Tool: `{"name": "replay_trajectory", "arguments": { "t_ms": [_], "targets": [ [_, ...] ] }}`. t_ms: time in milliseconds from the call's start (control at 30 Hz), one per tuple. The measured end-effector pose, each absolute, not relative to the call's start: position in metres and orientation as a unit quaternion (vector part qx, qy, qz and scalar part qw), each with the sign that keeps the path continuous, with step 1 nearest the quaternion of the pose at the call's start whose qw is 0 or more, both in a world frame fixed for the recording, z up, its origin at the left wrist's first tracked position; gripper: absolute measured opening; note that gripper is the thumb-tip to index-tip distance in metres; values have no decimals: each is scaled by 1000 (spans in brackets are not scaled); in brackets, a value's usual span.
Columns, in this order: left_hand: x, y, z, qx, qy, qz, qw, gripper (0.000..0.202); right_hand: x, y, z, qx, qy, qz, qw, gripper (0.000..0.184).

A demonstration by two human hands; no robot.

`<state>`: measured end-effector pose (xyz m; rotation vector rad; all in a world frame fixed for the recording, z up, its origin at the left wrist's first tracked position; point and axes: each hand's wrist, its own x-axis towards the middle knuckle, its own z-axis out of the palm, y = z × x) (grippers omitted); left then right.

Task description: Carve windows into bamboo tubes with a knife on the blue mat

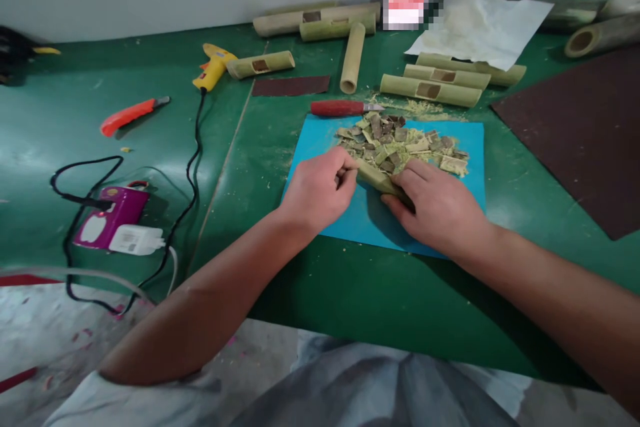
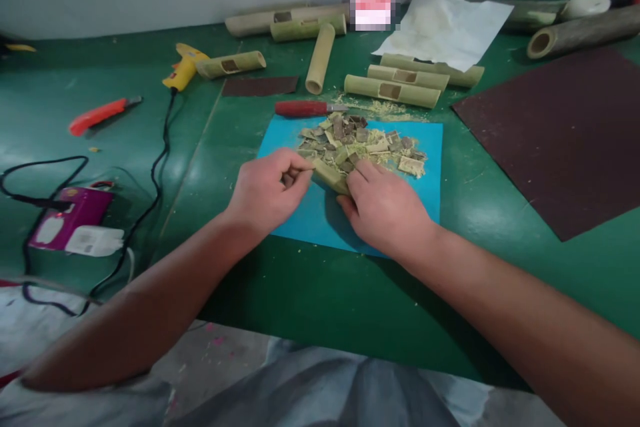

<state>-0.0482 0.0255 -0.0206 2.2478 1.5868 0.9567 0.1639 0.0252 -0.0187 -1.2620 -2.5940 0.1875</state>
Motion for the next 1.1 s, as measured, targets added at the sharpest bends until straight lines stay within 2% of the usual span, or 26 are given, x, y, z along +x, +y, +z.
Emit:
{"name": "replay_trajectory", "arguments": {
  "t_ms": [1100],
  "targets": [
    [-46,25,-18,782,538,306,76,10,159,21,-17,-426,-896,41,120,14]
  ]
}}
